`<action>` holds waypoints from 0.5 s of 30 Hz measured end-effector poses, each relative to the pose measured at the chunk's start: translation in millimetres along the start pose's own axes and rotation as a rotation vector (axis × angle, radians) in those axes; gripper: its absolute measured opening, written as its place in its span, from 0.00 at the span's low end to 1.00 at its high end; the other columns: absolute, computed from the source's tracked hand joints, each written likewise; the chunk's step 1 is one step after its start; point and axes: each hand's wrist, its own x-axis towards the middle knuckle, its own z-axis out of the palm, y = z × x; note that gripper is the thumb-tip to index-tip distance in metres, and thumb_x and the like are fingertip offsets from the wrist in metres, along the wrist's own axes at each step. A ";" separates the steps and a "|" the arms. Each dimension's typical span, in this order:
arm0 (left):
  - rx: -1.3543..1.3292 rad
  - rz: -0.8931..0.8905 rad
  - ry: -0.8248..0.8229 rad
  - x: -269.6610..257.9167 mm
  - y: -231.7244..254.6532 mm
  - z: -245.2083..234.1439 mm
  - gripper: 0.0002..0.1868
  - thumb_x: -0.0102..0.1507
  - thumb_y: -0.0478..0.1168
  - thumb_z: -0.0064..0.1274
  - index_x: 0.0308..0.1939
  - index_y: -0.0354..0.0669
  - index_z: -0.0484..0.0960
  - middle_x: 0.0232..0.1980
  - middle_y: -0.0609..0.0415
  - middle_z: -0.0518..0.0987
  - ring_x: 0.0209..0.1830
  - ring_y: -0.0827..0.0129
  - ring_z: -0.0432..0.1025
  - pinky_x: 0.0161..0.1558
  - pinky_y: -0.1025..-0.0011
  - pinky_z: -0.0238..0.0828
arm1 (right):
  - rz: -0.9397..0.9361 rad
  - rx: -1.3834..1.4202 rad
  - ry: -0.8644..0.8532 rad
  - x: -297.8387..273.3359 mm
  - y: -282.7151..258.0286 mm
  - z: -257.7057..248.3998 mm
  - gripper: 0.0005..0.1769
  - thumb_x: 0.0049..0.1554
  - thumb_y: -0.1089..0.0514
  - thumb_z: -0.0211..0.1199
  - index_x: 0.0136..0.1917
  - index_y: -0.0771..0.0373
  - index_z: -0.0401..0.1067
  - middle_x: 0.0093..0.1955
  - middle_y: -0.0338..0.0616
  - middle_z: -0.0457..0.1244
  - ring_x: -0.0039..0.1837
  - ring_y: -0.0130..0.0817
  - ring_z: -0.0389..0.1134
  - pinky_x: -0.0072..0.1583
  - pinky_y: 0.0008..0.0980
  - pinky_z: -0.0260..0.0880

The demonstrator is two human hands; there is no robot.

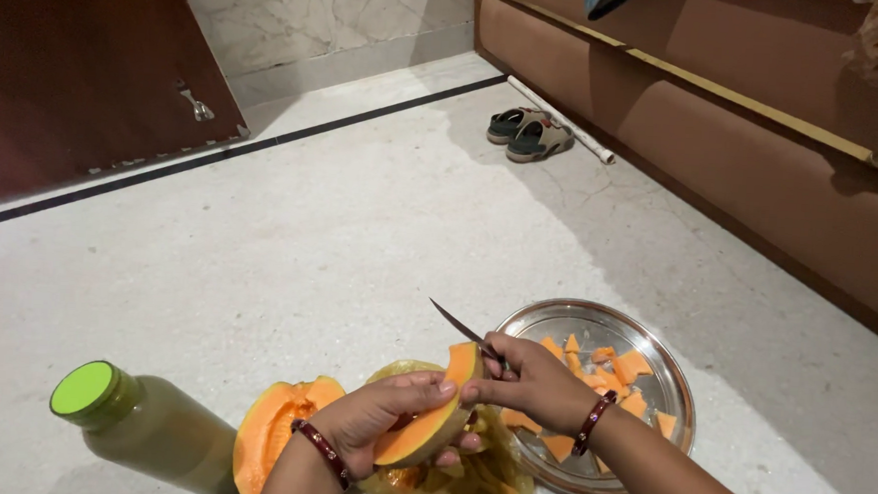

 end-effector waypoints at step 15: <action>0.020 -0.005 0.030 1.7 -1.8 -4.5 0.22 0.66 0.46 0.56 0.58 0.34 0.75 0.50 0.44 0.82 0.48 0.55 0.82 0.42 0.66 0.84 | 0.000 -0.132 0.117 -14.3 -16.2 13.3 0.25 0.49 0.41 0.73 0.47 0.60 0.69 0.37 0.30 0.57 0.40 0.21 0.56 0.41 0.26 0.60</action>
